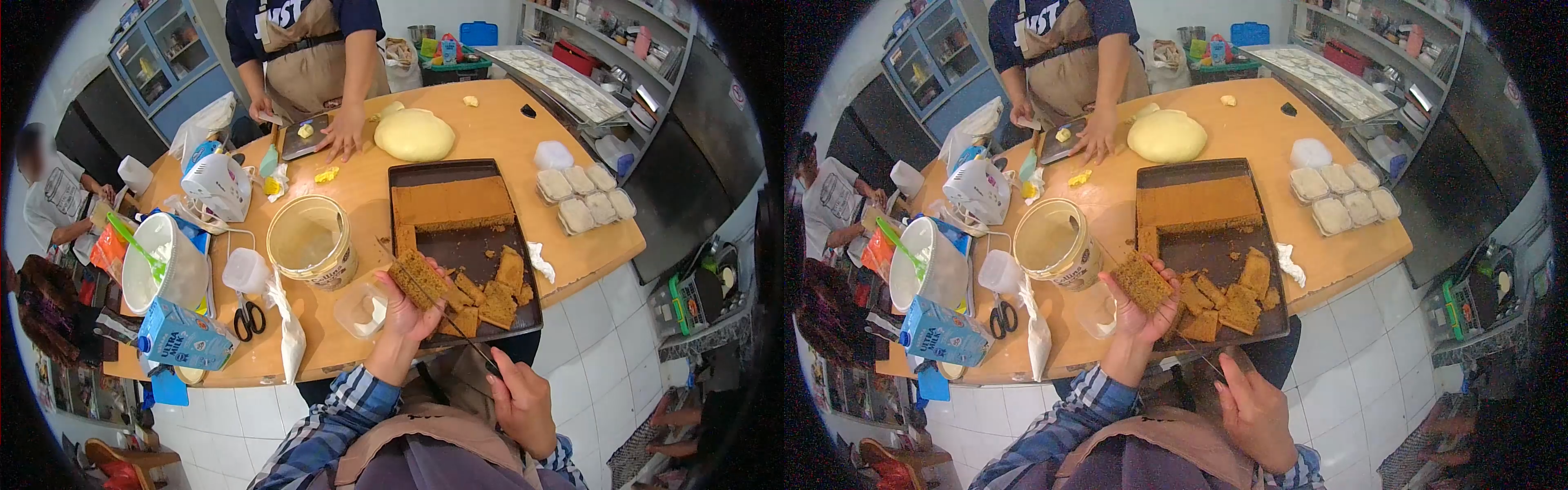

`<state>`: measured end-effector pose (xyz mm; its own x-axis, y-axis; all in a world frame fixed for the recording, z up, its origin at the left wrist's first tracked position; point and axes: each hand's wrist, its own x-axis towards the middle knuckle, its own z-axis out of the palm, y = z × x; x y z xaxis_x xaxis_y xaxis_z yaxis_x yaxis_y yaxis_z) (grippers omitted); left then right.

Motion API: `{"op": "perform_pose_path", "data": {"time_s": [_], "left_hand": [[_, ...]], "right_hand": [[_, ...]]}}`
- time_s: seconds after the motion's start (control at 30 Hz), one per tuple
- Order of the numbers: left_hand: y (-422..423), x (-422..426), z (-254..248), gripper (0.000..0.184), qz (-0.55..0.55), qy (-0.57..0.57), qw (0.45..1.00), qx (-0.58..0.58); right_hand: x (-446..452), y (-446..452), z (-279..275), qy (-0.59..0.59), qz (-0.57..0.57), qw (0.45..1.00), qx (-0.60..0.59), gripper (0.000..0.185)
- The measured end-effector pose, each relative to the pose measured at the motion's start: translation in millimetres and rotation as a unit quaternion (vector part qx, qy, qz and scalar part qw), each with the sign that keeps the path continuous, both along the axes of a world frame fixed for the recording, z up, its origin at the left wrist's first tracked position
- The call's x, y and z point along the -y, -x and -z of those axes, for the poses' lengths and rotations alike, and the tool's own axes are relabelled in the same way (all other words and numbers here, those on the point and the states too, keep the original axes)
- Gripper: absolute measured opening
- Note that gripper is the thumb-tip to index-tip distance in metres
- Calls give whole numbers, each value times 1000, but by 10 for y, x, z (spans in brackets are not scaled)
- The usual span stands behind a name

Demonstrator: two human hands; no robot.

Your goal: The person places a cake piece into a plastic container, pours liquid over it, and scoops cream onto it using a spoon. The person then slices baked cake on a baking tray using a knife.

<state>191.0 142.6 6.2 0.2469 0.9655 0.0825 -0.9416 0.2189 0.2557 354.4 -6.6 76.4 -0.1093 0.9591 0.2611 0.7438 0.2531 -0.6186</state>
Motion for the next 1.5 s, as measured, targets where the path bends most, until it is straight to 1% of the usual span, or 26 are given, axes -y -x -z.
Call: {"op": "perform_pose_path", "data": {"time_s": [0.23, 0.43, 0.87, 0.97, 1.13, 1.5], "left_hand": [[1, 7, -18, 67, -3, -3, 1000, -17], [-2, 1, -7, 67, 10, -10, 1000, 23], [-10, -16, -25, 67, -2, -19, 1000, 1], [-7, -7, -35, 67, -7, -13, 1000, -1], [-4, -28, -16, 67, -3, -8, 1000, 19], [18, -40, -1, 66, -10, -3, 1000, 12]], "right_hand": [[3, -3, 3, 11, 3, 1000, 7, 39], [0, -3, 9, -1, 3, 1000, -1, 39], [-6, -20, -11, -3, 1, 1000, 6, 40], [-13, -12, -4, -7, 0, 1000, -16, 39], [-6, -17, -7, 3, -2, 1000, -16, 38], [-29, -8, 22, 9, -9, 1000, -24, 39]]}}
